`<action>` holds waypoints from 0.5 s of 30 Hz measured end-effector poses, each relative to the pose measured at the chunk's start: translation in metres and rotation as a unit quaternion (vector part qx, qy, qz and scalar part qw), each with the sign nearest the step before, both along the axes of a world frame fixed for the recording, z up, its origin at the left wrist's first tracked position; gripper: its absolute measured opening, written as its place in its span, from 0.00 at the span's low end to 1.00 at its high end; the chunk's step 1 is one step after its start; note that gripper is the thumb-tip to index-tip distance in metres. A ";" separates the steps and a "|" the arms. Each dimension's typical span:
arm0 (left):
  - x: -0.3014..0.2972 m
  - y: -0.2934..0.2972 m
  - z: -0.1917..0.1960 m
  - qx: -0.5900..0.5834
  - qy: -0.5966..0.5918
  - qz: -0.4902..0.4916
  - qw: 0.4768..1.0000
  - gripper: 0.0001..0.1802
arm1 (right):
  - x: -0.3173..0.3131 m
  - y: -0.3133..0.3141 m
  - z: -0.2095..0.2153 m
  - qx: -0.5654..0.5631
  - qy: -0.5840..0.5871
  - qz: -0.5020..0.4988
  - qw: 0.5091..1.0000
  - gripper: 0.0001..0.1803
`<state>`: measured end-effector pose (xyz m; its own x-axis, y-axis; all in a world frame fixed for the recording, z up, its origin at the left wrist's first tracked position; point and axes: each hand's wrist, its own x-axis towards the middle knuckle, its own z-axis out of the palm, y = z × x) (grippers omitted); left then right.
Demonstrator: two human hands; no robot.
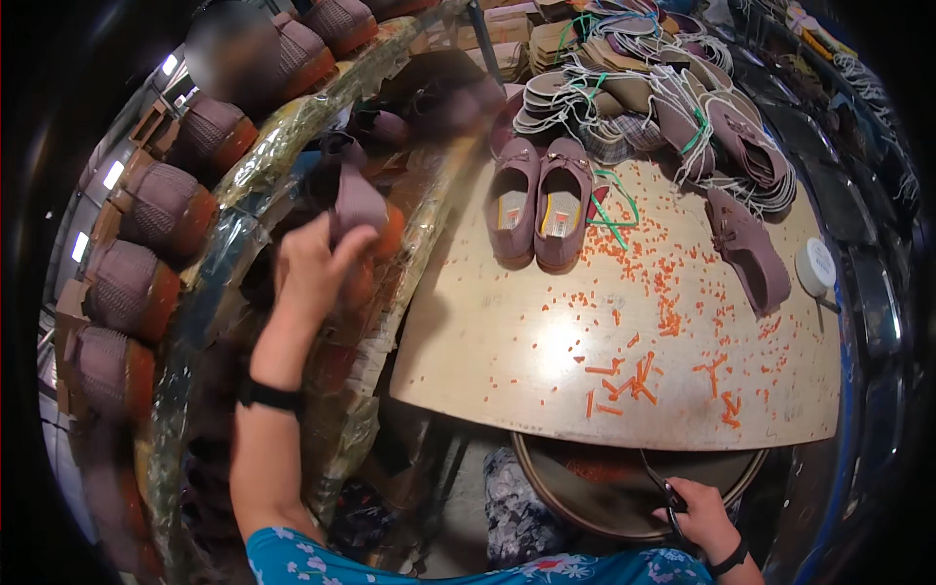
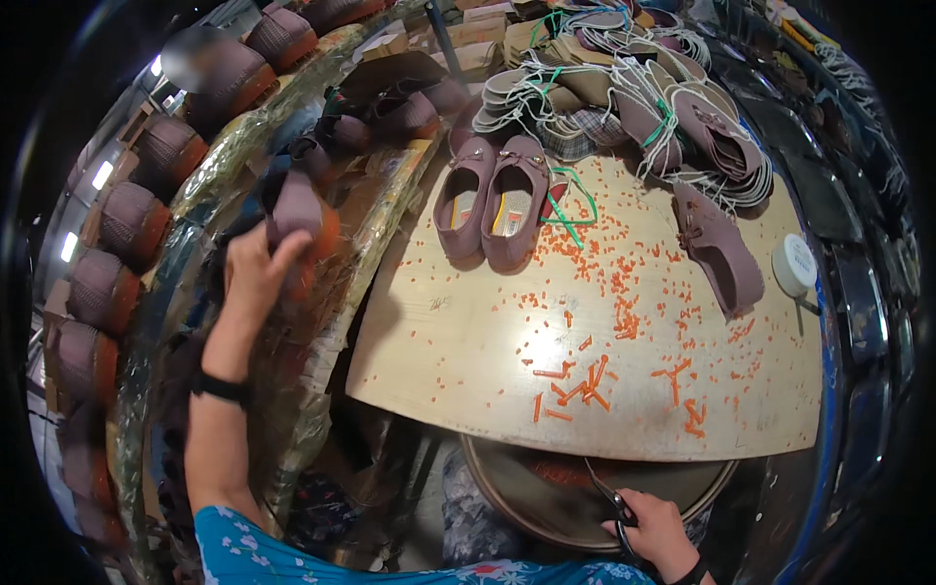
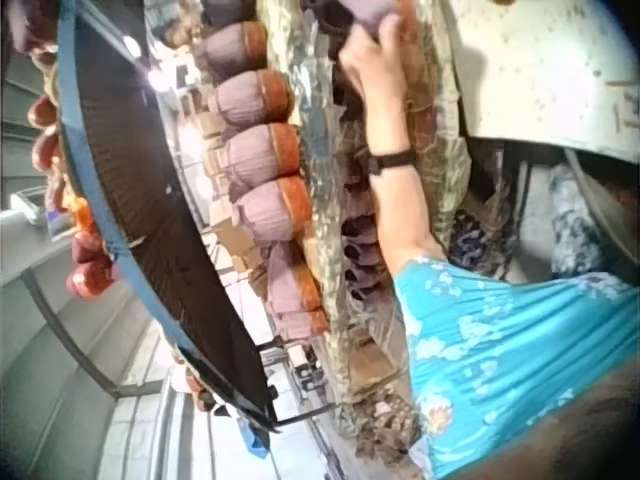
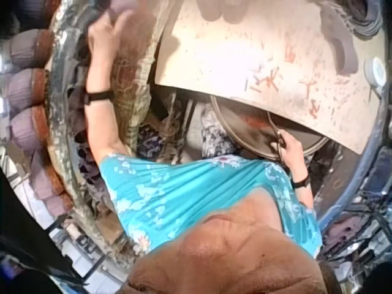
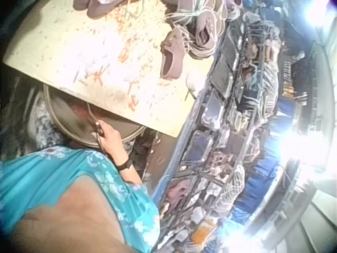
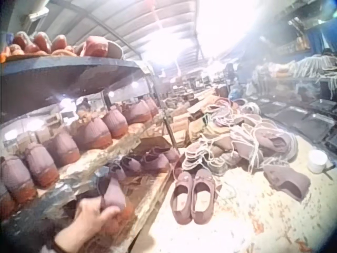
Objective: Trimming excess material from the soles of manufactured shoes using scissors.
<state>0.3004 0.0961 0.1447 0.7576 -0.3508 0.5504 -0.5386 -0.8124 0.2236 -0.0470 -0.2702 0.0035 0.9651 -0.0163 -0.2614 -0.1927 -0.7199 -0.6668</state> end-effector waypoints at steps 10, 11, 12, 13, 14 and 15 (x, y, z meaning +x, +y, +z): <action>0.229 0.177 -0.083 0.179 0.059 0.312 0.931 0.31 | 0.004 -0.028 0.015 -0.066 0.004 -0.136 0.989 0.24; 0.216 0.091 -0.085 0.185 0.157 0.323 0.915 0.29 | 0.006 -0.029 0.018 -0.084 0.022 -0.149 0.985 0.24; 0.203 0.080 -0.076 0.186 0.168 0.289 0.924 0.29 | 0.005 -0.033 0.018 -0.083 0.025 -0.145 0.986 0.24; 0.197 0.068 -0.073 0.175 0.160 0.267 0.934 0.29 | 0.006 -0.036 0.017 -0.080 0.019 -0.160 0.984 0.24; 0.190 0.063 -0.072 0.163 0.153 0.242 0.944 0.28 | 0.010 -0.038 0.016 -0.079 0.012 -0.178 0.981 0.25; 0.181 0.063 -0.065 0.154 0.140 0.223 0.952 0.28 | 0.017 -0.044 0.013 -0.047 0.028 -0.197 0.979 0.27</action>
<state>0.4818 0.1595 0.0800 0.9710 -0.0722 0.2280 -0.0793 -0.9966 0.0220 -0.0298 -0.3147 0.0165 0.8636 -0.4104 -0.2929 -0.5016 -0.6399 -0.5822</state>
